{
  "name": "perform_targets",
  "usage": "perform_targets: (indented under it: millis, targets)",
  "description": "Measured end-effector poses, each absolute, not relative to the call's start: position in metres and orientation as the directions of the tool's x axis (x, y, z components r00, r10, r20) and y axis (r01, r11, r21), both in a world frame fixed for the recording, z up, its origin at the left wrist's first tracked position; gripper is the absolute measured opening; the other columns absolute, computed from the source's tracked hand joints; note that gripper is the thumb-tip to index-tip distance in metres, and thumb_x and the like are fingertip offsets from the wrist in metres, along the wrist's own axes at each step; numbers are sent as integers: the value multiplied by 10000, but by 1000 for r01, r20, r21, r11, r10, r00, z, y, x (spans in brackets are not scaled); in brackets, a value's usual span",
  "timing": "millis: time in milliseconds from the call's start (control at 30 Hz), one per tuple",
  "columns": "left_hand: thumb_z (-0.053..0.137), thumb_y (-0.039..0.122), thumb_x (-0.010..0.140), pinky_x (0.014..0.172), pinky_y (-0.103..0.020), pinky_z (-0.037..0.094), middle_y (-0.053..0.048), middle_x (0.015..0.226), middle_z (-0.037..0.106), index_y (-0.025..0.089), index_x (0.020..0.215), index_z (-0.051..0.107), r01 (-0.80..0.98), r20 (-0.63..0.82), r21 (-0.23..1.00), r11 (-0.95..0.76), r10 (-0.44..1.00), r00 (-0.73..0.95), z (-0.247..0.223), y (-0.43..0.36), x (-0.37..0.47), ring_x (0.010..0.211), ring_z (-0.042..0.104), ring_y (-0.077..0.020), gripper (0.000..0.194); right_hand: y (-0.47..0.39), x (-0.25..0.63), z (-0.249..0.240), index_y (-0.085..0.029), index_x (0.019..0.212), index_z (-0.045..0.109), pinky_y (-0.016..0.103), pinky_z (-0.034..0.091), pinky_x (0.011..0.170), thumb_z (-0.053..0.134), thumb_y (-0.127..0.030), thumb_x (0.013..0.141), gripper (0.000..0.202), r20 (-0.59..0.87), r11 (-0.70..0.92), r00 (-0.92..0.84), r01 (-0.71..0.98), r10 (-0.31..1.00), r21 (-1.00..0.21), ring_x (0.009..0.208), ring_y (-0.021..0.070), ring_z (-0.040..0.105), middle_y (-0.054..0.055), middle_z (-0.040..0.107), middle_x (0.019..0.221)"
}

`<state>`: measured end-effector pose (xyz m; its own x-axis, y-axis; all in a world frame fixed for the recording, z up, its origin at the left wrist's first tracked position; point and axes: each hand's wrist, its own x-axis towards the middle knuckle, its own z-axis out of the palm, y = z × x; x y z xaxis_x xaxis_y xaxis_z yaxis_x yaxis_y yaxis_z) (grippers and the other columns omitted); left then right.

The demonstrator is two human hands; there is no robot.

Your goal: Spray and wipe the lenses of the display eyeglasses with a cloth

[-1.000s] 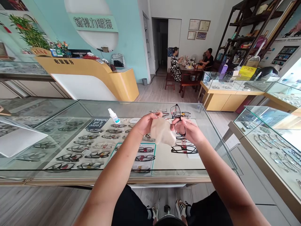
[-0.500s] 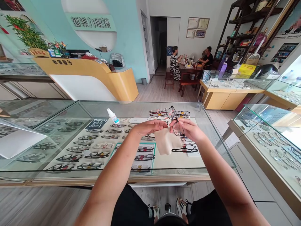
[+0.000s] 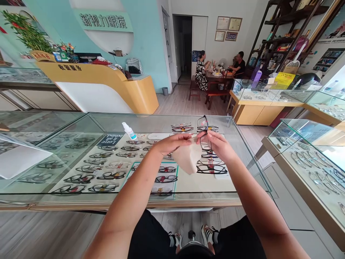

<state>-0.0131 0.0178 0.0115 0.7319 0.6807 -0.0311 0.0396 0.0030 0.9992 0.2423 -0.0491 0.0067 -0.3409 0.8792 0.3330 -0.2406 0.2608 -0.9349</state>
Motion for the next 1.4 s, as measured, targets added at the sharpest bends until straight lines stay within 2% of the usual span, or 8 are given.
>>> perform_targets:
  millis: [133, 333, 567, 800, 933, 1067, 1267, 1400]
  targets:
    - [925, 376, 716, 745, -306, 512, -70, 962, 806, 198, 1037, 814, -129, -14, 986, 101, 836, 548, 13, 21, -12, 852, 725, -228, 384, -48, 245, 7, -289, 1142, 851, 464, 522, 1104, 700, -689, 1058, 435, 345, 304, -238, -192, 908, -933, 1139, 310, 726, 75, 815, 1053]
    - [812, 365, 633, 738, -296, 476, -9, 863, 720, 187, 931, 727, -256, 65, 967, 13, 953, 296, 18, 18, 1, 817, 645, -204, 357, -49, 242, 5, -298, 1148, 844, 465, 522, 1082, 665, -681, 1080, 428, 333, 295, -274, -170, 902, -940, 1099, 298, 716, 66, 816, 1045]
    - [858, 563, 786, 687, -284, 404, 38, 780, 601, 249, 888, 524, -188, 187, 967, -174, 981, 53, 5, 9, 19, 732, 555, -164, 470, -50, 237, 0, -275, 1216, 835, 443, 530, 1024, 542, -697, 1127, 521, 305, 292, -286, -87, 909, -952, 1089, 299, 701, 72, 821, 1074]
    - [827, 742, 862, 635, -278, 395, 43, 782, 533, 274, 961, 495, -127, 230, 962, -242, 968, -100, -7, 6, 25, 713, 532, -163, 583, -53, 236, 1, -295, 1198, 855, 435, 489, 1086, 543, -689, 1135, 506, 315, 319, -276, -31, 908, -947, 1124, 296, 669, 56, 825, 1082]
    - [790, 783, 925, 647, -290, 403, 35, 779, 547, 266, 971, 521, -62, 312, 946, -319, 945, -100, -7, -2, 28, 697, 516, -152, 584, -54, 231, 2, -270, 1138, 861, 415, 484, 1070, 559, -697, 1124, 523, 324, 331, -300, -30, 897, -943, 1090, 285, 666, 53, 814, 1046]
    - [752, 816, 954, 638, -305, 393, 38, 761, 523, 261, 968, 519, -17, 407, 913, -407, 913, -2, -2, -16, 34, 659, 461, -139, 602, -55, 224, 2, -259, 1098, 843, 403, 475, 1082, 566, -692, 1121, 514, 320, 331, -339, -28, 885, -943, 1120, 286, 658, 55, 802, 1043]
    - [783, 728, 978, 579, -288, 410, 53, 751, 529, 270, 950, 463, -145, 418, 907, -396, 888, 191, 3, -27, 42, 614, 488, -130, 560, -54, 219, -1, -263, 887, 744, 399, 484, 1066, 635, -711, 1081, 500, 325, 322, -317, -65, 891, -945, 1064, 279, 675, 45, 797, 1027]
    - [809, 741, 943, 582, -300, 397, 42, 723, 507, 253, 878, 512, -181, 402, 912, -369, 893, 203, 3, -27, 40, 594, 458, -129, 575, -54, 220, 1, -255, 907, 754, 399, 495, 1035, 620, -737, 1078, 528, 330, 339, -346, -36, 878, -940, 1041, 272, 668, 50, 786, 994]
